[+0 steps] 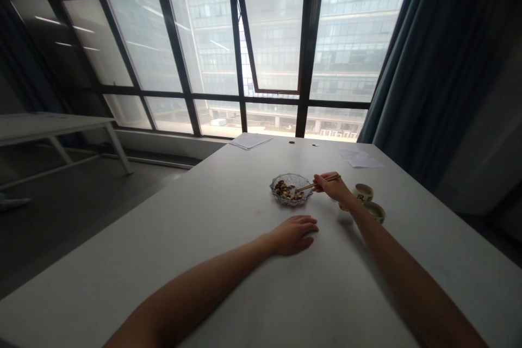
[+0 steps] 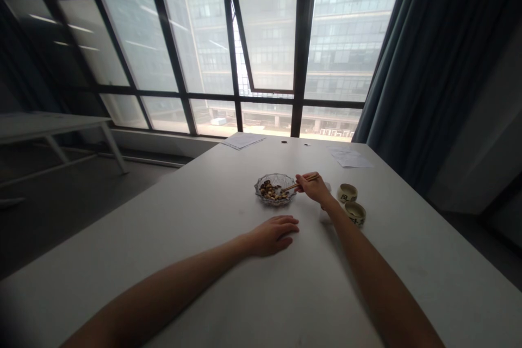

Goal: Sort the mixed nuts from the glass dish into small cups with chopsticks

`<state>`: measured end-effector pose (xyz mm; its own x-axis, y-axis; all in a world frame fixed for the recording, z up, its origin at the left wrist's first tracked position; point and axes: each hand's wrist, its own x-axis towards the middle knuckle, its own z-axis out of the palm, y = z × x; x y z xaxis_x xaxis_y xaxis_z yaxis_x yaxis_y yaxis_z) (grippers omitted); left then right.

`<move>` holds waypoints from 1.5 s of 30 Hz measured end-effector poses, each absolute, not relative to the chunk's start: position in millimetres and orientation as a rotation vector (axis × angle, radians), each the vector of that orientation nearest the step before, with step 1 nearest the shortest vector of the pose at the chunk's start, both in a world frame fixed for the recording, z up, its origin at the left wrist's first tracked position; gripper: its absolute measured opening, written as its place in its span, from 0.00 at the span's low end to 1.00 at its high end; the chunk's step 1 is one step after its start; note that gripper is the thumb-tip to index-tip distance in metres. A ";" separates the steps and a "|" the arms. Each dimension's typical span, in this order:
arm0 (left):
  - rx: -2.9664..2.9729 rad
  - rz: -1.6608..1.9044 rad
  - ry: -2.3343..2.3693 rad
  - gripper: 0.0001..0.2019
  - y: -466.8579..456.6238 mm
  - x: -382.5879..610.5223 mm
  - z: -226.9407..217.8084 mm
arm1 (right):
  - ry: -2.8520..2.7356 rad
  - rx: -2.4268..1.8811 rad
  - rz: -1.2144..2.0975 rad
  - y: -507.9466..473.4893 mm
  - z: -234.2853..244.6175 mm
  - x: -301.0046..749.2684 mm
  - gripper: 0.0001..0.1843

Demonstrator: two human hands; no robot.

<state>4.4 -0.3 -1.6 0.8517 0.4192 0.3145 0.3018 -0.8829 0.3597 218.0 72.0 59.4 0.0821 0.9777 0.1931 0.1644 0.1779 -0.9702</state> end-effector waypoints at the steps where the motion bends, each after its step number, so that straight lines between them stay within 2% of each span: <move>1: 2.731 0.560 0.544 0.18 -0.4 4.5 -1.4 | -1.330 -1.227 0.922 72.3 59.0 218.3 0.14; 10: 2.732 0.564 0.539 0.18 0.9 4.8 -3.5 | -1.327 -1.236 0.891 70.8 57.1 217.5 0.20; 18: 2.730 0.575 0.530 0.18 -0.1 4.5 -1.5 | -1.355 -1.263 0.483 68.7 48.1 205.3 0.32; 26: 2.730 0.563 0.533 0.18 -0.2 3.9 -1.7 | -1.275 -1.290 0.461 70.2 50.1 208.1 0.32; 31: 2.726 0.540 0.553 0.18 0.6 4.4 -2.5 | -1.228 -1.250 0.459 61.7 78.0 218.0 0.32; 40: 2.722 0.539 0.547 0.18 -1.9 2.6 2.2 | -1.228 -1.224 0.247 5.2 164.1 273.6 0.30; 45: 2.711 0.531 0.563 0.18 -1.9 1.0 2.5 | -1.234 -1.347 0.152 -29.5 186.0 303.9 0.26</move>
